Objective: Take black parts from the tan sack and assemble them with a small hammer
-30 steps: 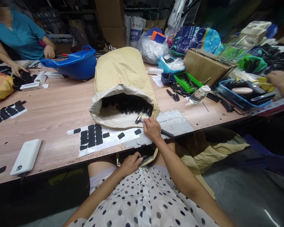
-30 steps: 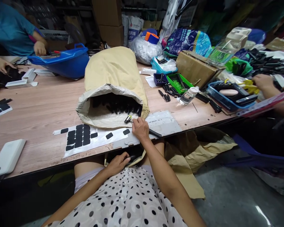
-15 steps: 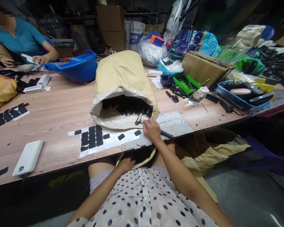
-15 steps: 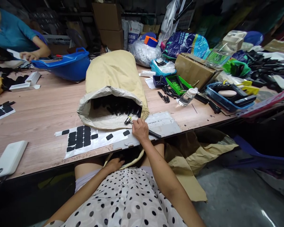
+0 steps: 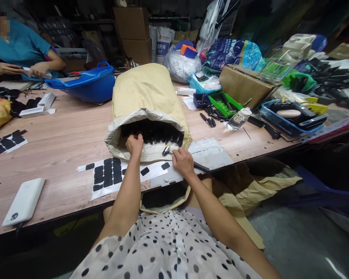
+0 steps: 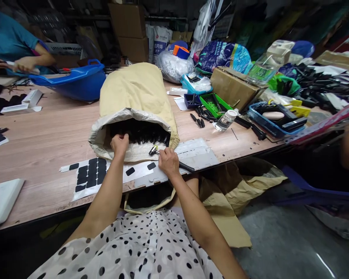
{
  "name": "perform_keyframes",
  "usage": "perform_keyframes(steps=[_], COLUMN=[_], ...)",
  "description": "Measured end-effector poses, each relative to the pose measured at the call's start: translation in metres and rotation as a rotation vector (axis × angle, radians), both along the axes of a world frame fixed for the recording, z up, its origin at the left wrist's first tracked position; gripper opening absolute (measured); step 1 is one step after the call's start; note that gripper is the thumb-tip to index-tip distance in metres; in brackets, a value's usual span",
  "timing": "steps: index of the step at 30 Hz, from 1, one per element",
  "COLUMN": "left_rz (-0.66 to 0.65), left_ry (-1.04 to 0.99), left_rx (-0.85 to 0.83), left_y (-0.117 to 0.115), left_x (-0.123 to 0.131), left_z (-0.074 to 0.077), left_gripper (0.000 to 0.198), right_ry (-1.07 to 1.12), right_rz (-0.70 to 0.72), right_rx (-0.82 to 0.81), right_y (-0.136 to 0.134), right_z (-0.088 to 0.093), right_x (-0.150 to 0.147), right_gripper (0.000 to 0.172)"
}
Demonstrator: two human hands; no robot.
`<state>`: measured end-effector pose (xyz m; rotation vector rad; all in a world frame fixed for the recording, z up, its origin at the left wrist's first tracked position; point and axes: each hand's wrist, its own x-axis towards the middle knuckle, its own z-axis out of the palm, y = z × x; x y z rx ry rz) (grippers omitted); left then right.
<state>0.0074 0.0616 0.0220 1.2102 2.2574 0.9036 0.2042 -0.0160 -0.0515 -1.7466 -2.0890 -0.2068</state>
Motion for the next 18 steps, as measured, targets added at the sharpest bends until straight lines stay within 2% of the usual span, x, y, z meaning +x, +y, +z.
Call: perform_keyframes(steps=[2, 4, 9, 13, 15, 18], left_rz=[0.059, 0.052, -0.016, -0.158, -0.301, -0.566], left_ry=[0.069, 0.081, 0.146, 0.146, 0.087, 0.0], left_rx=[-0.095, -0.141, -0.201, -0.027, 0.095, 0.205], left_y=[0.019, 0.026, 0.018, -0.02, -0.05, -0.092], left_x=[-0.002, -0.001, 0.002, -0.001, -0.003, -0.008], left_z=[-0.008, -0.014, -0.018, -0.014, -0.016, -0.028], left_gripper=[0.019, 0.024, 0.019, 0.013, 0.014, 0.013], right_ry=[0.001, 0.004, 0.01, 0.017, 0.02, 0.023], right_rz=[0.004, 0.004, -0.008, 0.001, 0.005, 0.008], right_rx=[0.0, -0.005, -0.017, -0.005, 0.0, 0.0], right_y=[0.0, -0.001, -0.001, -0.001, -0.001, -0.001], right_z=[0.0, 0.0, 0.0, -0.001, -0.002, -0.002], right_x=[0.0, -0.001, -0.001, 0.0, 0.001, 0.002], right_gripper=[0.019, 0.018, 0.018, 0.019, 0.02, 0.02])
